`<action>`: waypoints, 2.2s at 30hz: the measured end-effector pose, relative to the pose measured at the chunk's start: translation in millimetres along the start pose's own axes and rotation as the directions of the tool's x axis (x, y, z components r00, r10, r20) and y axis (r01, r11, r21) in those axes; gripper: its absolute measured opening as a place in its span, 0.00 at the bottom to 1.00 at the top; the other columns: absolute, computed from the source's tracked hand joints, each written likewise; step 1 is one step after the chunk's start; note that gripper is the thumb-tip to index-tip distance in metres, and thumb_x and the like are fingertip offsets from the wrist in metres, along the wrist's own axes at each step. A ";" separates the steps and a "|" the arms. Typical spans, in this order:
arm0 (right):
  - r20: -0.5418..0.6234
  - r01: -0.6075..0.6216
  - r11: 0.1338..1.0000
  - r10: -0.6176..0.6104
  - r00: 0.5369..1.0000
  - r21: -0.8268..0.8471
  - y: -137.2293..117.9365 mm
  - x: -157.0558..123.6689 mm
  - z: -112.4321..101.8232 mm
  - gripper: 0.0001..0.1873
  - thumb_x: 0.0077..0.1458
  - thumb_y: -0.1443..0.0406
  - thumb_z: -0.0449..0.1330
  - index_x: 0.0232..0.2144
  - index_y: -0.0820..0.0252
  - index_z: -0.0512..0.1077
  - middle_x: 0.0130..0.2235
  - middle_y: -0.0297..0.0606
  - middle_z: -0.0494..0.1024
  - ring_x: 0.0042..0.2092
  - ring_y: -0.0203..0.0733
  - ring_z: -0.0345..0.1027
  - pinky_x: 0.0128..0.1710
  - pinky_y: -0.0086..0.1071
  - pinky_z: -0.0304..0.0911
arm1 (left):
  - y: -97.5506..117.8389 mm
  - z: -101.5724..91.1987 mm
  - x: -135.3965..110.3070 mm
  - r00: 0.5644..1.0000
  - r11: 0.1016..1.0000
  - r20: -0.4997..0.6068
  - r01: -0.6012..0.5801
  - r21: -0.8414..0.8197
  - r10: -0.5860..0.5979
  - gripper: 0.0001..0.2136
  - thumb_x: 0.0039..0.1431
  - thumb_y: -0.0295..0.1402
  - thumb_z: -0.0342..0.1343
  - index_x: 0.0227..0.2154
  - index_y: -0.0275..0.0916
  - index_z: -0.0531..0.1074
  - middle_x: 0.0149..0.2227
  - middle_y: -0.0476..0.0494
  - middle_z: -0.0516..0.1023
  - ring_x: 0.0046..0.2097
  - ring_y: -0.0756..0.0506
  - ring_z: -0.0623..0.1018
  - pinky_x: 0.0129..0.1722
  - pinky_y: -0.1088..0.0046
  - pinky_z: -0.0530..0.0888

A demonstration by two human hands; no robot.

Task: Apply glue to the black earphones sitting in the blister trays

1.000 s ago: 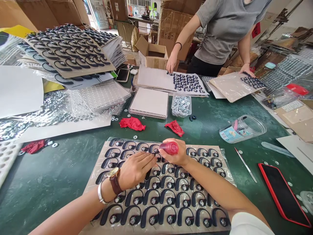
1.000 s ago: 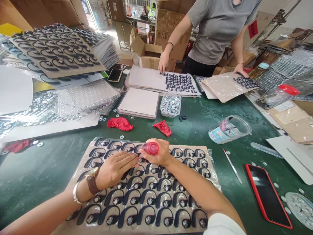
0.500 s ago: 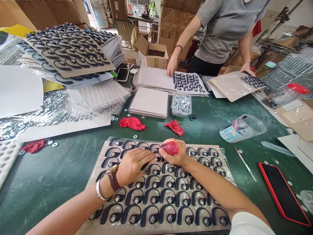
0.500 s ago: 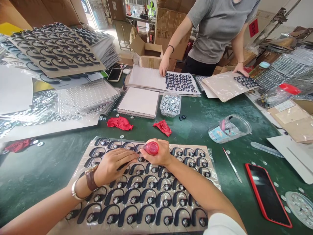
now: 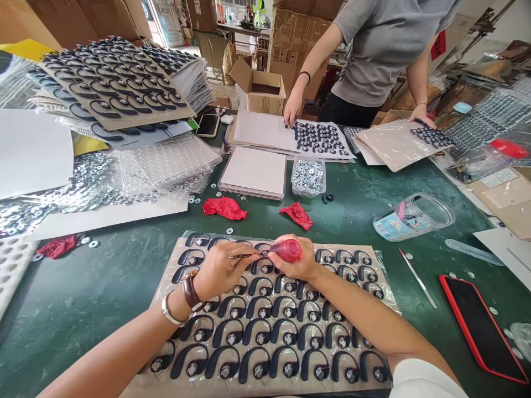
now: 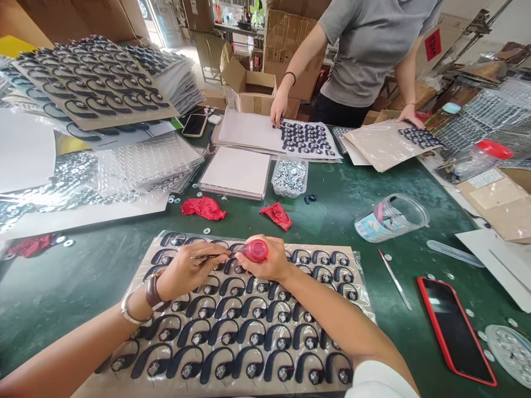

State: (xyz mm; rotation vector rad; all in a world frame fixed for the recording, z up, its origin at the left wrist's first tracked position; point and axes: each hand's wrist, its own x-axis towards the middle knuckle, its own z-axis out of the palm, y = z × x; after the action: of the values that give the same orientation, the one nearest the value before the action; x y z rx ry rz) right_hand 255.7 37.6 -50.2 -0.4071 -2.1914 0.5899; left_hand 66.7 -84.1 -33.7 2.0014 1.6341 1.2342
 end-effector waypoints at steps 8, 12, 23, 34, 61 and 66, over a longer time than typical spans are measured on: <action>0.035 0.024 1.000 -0.025 0.999 0.014 2.6 -2.1 1.2 0.12 0.53 0.58 0.64 0.38 0.56 0.69 0.32 0.37 0.80 0.30 0.39 0.75 0.30 0.31 0.72 | -6.8 -1.0 5.5 0.994 0.992 0.018 0.112 -0.058 -0.111 0.11 0.65 0.35 0.53 0.35 0.36 0.79 0.36 0.43 0.83 0.36 0.47 0.82 0.37 0.75 0.79; 0.086 0.113 0.994 -0.113 0.990 0.011 0.3 -0.2 -1.6 0.16 0.52 0.57 0.66 0.40 0.57 0.70 0.32 0.37 0.81 0.29 0.40 0.75 0.29 0.32 0.71 | -11.1 -0.6 4.5 0.992 0.991 0.023 0.124 -0.050 -0.123 0.11 0.64 0.35 0.54 0.35 0.37 0.79 0.36 0.44 0.83 0.35 0.47 0.82 0.36 0.76 0.79; 0.150 -0.548 0.775 0.530 0.835 0.315 -29.0 16.7 -26.9 0.15 0.57 0.54 0.62 0.27 0.59 0.72 0.23 0.35 0.79 0.24 0.38 0.73 0.28 0.30 0.70 | 5.0 2.6 -14.6 0.983 0.981 0.032 -0.184 0.068 0.182 0.07 0.63 0.28 0.54 0.42 0.38 0.75 0.40 0.44 0.82 0.40 0.46 0.81 0.43 0.68 0.77; 0.053 -0.434 0.878 0.432 0.900 0.201 -29.3 -24.0 -4.9 0.13 0.51 0.57 0.66 0.36 0.57 0.72 0.29 0.35 0.79 0.29 0.40 0.74 0.34 0.33 0.70 | 29.0 7.8 -36.2 0.881 0.835 0.137 -0.474 0.279 0.453 0.09 0.66 0.27 0.48 0.43 0.33 0.71 0.39 0.39 0.81 0.40 0.45 0.81 0.42 0.66 0.79; -0.094 -0.175 0.984 0.172 0.981 -0.018 -33.2 -18.5 -9.6 0.09 0.53 0.59 0.64 0.33 0.57 0.72 0.30 0.37 0.80 0.29 0.40 0.75 0.32 0.32 0.71 | 25.2 9.4 -37.6 0.926 0.906 0.133 -0.375 0.198 0.354 0.10 0.62 0.26 0.52 0.46 0.34 0.71 0.41 0.41 0.81 0.40 0.44 0.80 0.42 0.66 0.78; -0.072 -0.195 0.981 0.193 0.979 -0.021 -33.6 -18.3 -9.7 0.09 0.53 0.59 0.64 0.33 0.57 0.72 0.30 0.37 0.80 0.29 0.39 0.75 0.32 0.32 0.71 | 27.4 8.4 -34.6 0.928 0.908 0.120 -0.371 0.194 0.353 0.10 0.62 0.25 0.51 0.45 0.35 0.71 0.40 0.42 0.81 0.40 0.45 0.80 0.41 0.67 0.78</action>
State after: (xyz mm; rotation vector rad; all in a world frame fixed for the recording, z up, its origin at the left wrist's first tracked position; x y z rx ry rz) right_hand 271.5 3.5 -38.3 -0.6527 -2.1096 0.6404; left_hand 91.3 -121.7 -35.2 2.5448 1.4509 1.1057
